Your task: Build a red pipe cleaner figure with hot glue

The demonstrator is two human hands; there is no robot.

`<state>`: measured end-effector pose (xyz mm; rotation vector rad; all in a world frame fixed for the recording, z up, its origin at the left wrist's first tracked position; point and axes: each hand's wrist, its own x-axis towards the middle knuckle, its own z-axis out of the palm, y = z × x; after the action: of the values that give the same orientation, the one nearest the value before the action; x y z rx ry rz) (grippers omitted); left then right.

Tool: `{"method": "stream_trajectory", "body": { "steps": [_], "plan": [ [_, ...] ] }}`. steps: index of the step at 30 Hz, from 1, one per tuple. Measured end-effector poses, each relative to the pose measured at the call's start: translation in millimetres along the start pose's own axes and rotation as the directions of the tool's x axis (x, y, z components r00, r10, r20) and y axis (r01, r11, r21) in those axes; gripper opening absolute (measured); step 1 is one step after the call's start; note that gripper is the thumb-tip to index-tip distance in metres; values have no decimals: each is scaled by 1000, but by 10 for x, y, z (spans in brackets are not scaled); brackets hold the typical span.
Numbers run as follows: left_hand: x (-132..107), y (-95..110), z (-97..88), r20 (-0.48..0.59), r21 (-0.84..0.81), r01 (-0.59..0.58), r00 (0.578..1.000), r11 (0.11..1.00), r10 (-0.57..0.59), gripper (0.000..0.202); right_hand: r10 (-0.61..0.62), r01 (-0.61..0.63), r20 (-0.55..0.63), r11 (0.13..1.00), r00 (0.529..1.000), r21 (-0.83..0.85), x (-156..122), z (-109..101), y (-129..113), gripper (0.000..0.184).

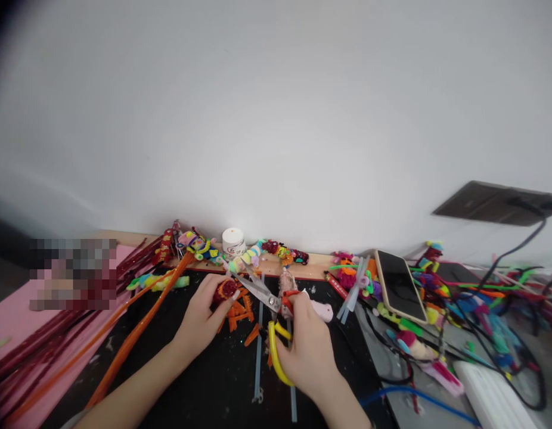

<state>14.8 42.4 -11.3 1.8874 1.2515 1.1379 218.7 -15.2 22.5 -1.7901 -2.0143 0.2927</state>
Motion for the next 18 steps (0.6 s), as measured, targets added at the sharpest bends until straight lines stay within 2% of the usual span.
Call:
{"method": "stream_trajectory", "body": {
  "steps": [4, 10, 18],
  "plan": [
    [0, 2, -8, 0, 6, -8, 1000, 1000, 8, 17, -39, 39, 6, 999, 999, 19, -7, 10, 3, 32],
    [-15, -25, 4, -1, -10, -28, 1000, 1000, 28, 24, -106, 107, -24, 994, 994, 33, 1, 32, 14, 32],
    [-43, -62, 26, -15, 16, -69, 997, 997, 70, 27, -104, 104, -46, 995, 993, -14, 8, 68, 48, 34]
  ]
}}
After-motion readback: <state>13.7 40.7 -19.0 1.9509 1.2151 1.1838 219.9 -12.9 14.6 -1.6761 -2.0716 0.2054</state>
